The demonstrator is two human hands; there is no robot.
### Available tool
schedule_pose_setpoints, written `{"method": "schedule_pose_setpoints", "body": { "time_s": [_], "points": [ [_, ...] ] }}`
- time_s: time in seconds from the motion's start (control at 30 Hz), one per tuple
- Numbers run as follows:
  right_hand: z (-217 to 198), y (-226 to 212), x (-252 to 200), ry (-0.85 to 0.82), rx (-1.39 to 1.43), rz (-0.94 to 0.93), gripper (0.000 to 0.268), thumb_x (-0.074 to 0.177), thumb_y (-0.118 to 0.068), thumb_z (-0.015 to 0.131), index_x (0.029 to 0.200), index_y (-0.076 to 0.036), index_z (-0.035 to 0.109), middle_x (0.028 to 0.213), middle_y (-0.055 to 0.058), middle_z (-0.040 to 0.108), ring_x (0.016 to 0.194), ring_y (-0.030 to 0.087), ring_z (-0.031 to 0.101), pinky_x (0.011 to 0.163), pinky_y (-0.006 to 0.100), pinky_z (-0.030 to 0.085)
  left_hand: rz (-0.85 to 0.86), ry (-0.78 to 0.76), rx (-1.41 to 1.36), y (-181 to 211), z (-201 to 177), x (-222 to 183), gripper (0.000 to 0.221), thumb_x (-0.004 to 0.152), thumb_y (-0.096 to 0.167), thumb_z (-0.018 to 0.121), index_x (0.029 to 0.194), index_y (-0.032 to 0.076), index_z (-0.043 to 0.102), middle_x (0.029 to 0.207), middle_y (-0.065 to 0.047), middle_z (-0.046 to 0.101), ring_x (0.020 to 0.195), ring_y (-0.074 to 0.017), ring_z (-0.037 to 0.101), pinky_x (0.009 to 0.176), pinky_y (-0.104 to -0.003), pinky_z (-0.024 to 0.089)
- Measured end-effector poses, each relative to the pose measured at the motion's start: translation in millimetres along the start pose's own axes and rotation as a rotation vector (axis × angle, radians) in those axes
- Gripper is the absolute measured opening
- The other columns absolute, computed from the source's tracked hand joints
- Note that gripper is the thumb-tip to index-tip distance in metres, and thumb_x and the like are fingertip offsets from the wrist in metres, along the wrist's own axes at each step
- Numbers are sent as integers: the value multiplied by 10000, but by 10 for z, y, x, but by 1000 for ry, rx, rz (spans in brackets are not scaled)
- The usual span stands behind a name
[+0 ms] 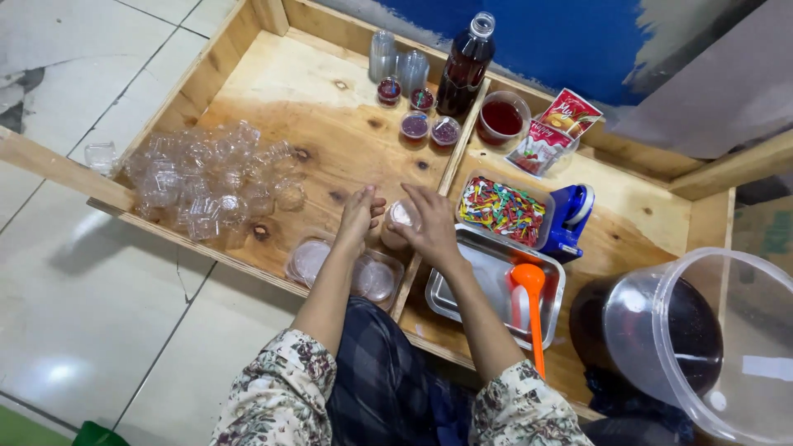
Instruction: The person fills small cups with a dark liquid using a ladle and then adds colorful toppings by hand. The cups are placed into a metal tray and then handled individually to complete the packaging process.
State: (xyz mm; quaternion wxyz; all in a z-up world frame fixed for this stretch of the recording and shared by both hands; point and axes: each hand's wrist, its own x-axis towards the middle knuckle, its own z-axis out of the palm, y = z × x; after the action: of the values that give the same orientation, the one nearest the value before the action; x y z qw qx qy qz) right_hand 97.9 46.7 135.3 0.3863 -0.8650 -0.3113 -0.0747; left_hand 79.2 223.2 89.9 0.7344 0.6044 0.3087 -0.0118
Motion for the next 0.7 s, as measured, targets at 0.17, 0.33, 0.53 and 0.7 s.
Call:
{"method": "schedule_pose_setpoints", "body": {
  "time_s": [0.17,0.33,0.53,0.7],
  "points": [
    [66,-101,-31,-57,-113,15,795,787,-343,858,1508,-328,523,1279,83,643,1238,316,557,1007,444,457,27,75,-1,-208,-14,-54,582,1029,542,485,1437,130,539,1198,-149,688,1069,-219,670,814,-337,561],
    [-88,-88,-32,110,90,38,731,803,-295,873,1473,-271,584,1289,121,660,1207,325,598,1009,436,482,120,131,-60,-256,-24,-146,535,1051,504,455,1400,118,578,1139,-143,685,1016,-230,669,764,-332,587],
    [-586,-165,-227,233,473,279,565,886,-212,827,1418,-197,637,1324,157,661,1213,280,642,971,368,555,323,181,5,-129,100,-512,409,1033,418,568,1334,151,640,1156,-124,697,1076,-233,665,829,-351,591],
    [-804,74,-546,277,813,448,527,925,-224,792,1421,-143,632,1211,142,662,1132,215,624,922,346,579,573,68,103,-127,468,-947,431,991,372,674,1374,182,619,1285,-110,682,1166,-238,661,953,-391,546]
  ]
}}
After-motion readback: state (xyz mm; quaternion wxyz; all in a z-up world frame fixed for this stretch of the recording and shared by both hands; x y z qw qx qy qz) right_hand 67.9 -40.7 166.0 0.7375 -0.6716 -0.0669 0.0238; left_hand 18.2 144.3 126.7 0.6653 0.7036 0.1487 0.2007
